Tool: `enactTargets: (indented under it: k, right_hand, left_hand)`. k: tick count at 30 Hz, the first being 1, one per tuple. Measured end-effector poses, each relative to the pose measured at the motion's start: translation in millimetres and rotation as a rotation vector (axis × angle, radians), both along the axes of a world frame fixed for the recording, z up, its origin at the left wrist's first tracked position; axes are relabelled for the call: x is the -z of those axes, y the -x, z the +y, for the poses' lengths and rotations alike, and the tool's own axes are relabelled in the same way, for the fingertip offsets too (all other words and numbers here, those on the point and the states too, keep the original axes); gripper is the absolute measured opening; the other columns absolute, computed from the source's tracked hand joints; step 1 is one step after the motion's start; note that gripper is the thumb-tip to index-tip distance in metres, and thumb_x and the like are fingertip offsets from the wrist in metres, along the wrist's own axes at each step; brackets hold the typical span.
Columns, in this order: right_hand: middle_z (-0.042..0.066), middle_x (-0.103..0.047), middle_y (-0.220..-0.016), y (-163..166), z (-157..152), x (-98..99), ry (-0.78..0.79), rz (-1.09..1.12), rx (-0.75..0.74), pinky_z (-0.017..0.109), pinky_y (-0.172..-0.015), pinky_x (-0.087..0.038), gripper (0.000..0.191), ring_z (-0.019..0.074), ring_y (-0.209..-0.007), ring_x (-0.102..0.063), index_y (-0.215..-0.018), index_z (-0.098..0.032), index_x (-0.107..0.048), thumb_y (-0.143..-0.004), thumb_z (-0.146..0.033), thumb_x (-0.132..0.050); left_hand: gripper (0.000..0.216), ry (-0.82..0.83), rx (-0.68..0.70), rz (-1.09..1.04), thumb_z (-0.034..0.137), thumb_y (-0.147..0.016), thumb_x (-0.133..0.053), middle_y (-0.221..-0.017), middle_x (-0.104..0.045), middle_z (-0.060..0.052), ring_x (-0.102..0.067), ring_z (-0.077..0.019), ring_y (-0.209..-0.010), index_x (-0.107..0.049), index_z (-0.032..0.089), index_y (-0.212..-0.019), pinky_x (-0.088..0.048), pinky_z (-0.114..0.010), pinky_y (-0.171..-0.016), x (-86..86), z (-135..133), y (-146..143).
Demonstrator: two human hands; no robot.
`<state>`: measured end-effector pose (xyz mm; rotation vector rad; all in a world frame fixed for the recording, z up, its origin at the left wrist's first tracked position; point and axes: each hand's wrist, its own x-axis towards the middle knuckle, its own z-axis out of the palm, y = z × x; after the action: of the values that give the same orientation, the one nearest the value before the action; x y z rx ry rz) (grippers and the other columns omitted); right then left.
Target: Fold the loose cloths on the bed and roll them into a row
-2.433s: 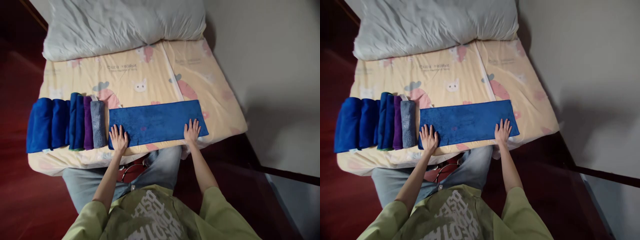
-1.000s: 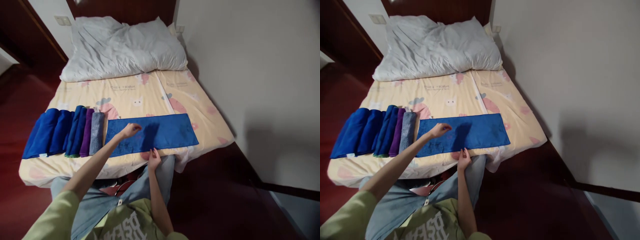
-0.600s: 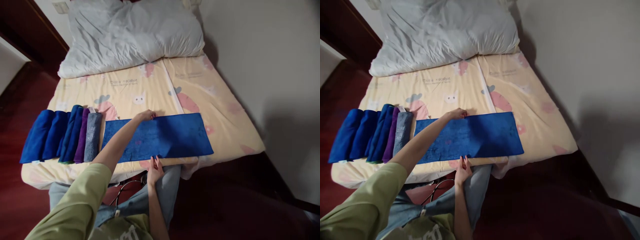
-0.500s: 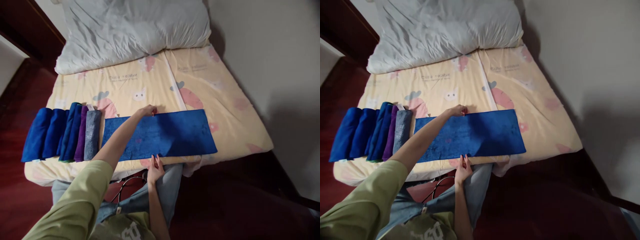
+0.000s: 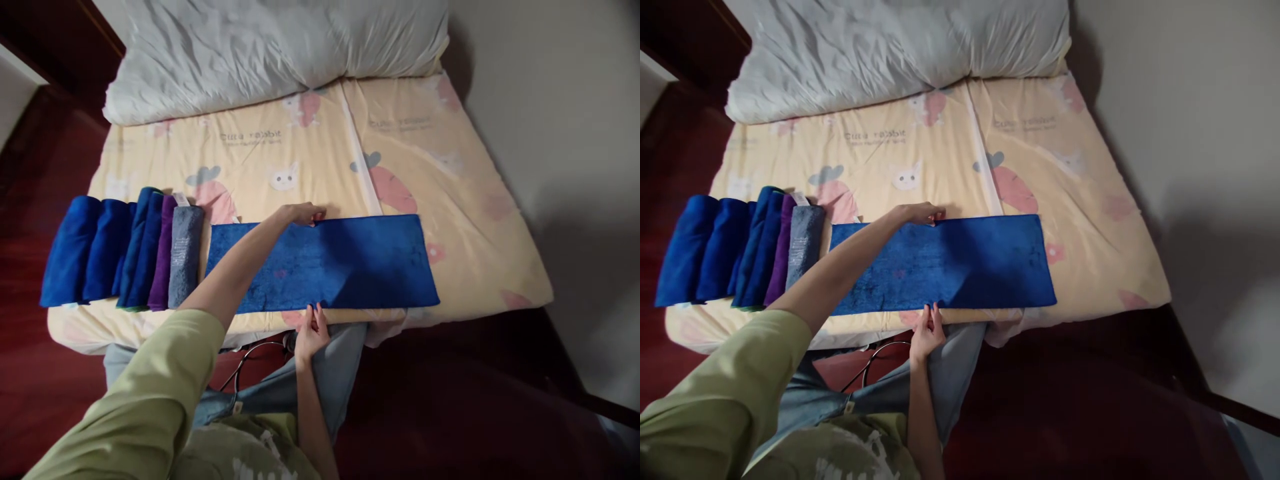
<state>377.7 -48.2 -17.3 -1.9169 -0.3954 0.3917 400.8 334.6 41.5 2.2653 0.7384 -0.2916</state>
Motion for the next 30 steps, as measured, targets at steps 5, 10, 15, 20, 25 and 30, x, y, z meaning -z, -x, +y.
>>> enactTargets:
  k: [5, 10, 15, 20, 25, 30]
  right_hand:
    - [0.018, -0.078, -0.095, -2.0, 0.6, -0.9, 0.013, 0.024, -0.008, 0.033, -0.048, -0.055, 0.071, 0.0214, -0.059, -0.068, -0.114, -0.011, -0.077, -0.088, -0.074, -0.059]
    - [0.015, -0.079, -0.092, -2.7, -1.9, -3.9, 0.050, 0.027, -0.036, 0.032, -0.048, -0.054, 0.069, 0.0211, -0.059, -0.068, -0.113, -0.013, -0.078, -0.090, -0.074, -0.055]
    - [0.013, -0.078, -0.085, -5.1, -4.3, -10.9, 0.033, -0.033, -0.019, 0.035, -0.062, -0.058, 0.064, 0.0220, -0.060, -0.067, -0.107, -0.015, -0.079, -0.089, -0.072, -0.057]
    - [0.016, -0.076, -0.087, -22.3, -11.5, -35.9, -0.113, -0.165, -0.035, 0.035, -0.064, -0.059, 0.058, 0.0229, -0.068, -0.070, -0.101, -0.015, -0.079, -0.089, -0.069, -0.060]
    - [0.017, -0.076, -0.089, -57.1, -19.2, -86.9, -0.214, -0.246, 0.004, 0.039, -0.071, -0.062, 0.060, 0.0260, -0.076, -0.072, -0.104, -0.012, -0.078, -0.089, -0.068, -0.061]
    - [0.020, -0.077, -0.096, -114.2, -1.4, -165.6, -0.399, -0.286, -0.068, 0.042, -0.078, -0.063, 0.064, 0.0283, -0.084, -0.075, -0.106, -0.010, -0.077, -0.081, -0.069, -0.071]
  left_hand:
    - [0.029, -0.029, 0.024, -0.027, 0.003, -0.070, -0.060, -0.093, -0.076, -0.006, -0.065, -0.0173, -0.084, -0.078, 0.017, -0.088, -0.047, -0.026, -0.082, -2.8, -8.1, -2.4]
    - [0.029, -0.021, -0.094, -0.171, 0.002, -0.071, -0.061, -0.093, -0.078, -0.006, -0.067, -0.0155, -0.084, -0.079, 0.016, -0.088, -0.049, -0.023, -0.081, -10.3, -7.8, 3.0]
    - [0.033, 0.014, -0.175, -0.276, 0.004, -0.073, -0.062, -0.094, -0.078, -0.008, -0.069, -0.0159, -0.084, -0.080, 0.013, -0.099, -0.051, -0.025, -0.081, -30.2, -14.4, 11.2]
    - [0.028, 0.029, -0.278, -0.367, 0.008, -0.074, -0.066, -0.086, -0.078, -0.005, -0.069, -0.0161, -0.078, -0.081, 0.013, -0.097, -0.053, -0.026, -0.079, -76.7, -19.9, 23.8]
    - [0.021, 0.036, -0.360, -0.556, 0.011, -0.073, -0.072, -0.078, -0.076, -0.003, -0.068, -0.0148, -0.075, -0.081, 0.012, -0.092, -0.053, -0.026, -0.079, -149.0, -22.8, 57.4]
    - [0.024, 0.013, -0.452, -0.730, 0.017, -0.073, -0.080, -0.080, -0.076, -0.007, -0.068, -0.0150, -0.076, -0.079, 0.008, -0.095, -0.055, -0.030, -0.082, -231.9, -39.1, 107.2]
